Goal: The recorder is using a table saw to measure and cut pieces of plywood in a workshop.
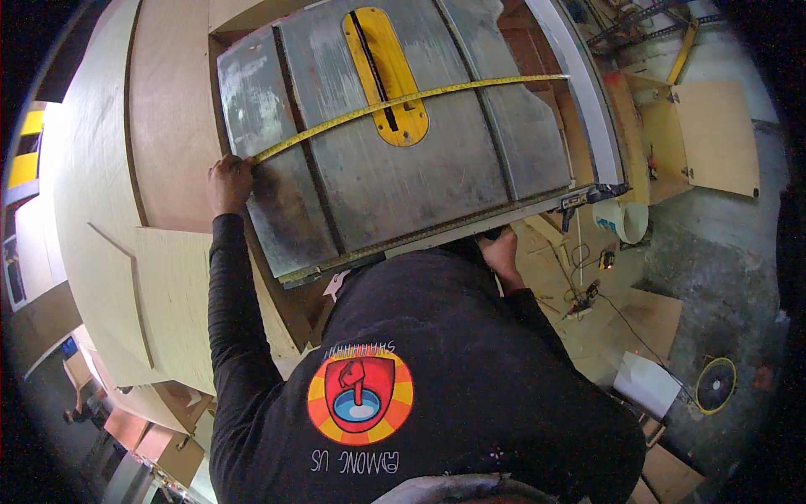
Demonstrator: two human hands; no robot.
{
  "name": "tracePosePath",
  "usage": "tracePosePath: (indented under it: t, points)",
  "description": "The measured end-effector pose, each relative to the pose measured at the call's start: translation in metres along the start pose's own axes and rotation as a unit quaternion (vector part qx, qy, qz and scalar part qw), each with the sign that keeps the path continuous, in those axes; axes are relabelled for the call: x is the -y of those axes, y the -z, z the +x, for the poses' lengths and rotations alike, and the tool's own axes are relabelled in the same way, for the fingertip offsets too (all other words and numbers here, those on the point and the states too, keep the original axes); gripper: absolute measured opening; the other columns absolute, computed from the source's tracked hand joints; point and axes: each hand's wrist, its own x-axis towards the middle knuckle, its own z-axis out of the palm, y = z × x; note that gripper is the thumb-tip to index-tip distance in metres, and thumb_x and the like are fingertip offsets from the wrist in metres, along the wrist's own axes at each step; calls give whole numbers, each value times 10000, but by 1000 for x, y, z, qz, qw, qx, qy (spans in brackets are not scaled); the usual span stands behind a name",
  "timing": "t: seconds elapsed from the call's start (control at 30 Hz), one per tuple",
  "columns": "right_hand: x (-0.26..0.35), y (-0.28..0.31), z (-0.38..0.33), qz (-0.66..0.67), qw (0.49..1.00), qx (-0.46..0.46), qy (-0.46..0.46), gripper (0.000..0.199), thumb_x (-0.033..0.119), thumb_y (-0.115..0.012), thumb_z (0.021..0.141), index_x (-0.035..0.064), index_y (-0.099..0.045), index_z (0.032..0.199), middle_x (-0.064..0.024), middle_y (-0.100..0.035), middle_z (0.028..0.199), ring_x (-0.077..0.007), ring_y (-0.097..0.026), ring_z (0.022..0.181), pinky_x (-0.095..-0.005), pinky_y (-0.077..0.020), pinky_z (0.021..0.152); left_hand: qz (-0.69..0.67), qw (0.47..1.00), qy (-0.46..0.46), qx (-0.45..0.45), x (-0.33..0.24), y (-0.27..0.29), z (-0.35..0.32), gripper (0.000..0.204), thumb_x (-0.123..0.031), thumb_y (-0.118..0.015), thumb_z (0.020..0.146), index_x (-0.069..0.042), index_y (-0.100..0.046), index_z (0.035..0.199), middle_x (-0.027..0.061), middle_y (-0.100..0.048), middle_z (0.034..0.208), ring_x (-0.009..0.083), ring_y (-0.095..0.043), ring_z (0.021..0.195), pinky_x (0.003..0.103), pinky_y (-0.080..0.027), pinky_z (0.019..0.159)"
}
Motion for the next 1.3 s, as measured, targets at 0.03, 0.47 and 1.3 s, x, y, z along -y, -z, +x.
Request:
tracePosePath:
  t: [0.03, 0.47, 1.3]
  points:
    - [-6, -2, 0, 0, 1000, 0, 0, 438, 166, -781, 714, -57, -619, 1054, -222, -683, 967, -359, -665, 926, -408, -507, 803, 0, 1000, 0, 0, -2, 1, 0, 286, -330, -666, 819, -47, -693, 854, 182, -683, 900, 382, -623, 899, 463, -490, 819]
    - [-48, -25, 7, 110, 989, -37, 88, 292, 71, -721, 779, -51, -615, 1022, -122, -693, 941, -228, -661, 876, -366, -512, 773, 24, 1000, -7, -16, 13, -17, 3, 235, -301, -668, 820, -69, -693, 848, 163, -687, 905, 381, -621, 902, 459, -494, 818]
    - [-37, -14, 5, 131, 988, -42, 65, 299, 71, -707, 746, -50, -623, 1006, -121, -691, 897, -221, -655, 849, -340, -501, 784, -1, 999, -23, 25, 0, 8, 2, 252, -275, -632, 832, -31, -685, 865, 163, -689, 922, 366, -621, 913, 458, -460, 867]
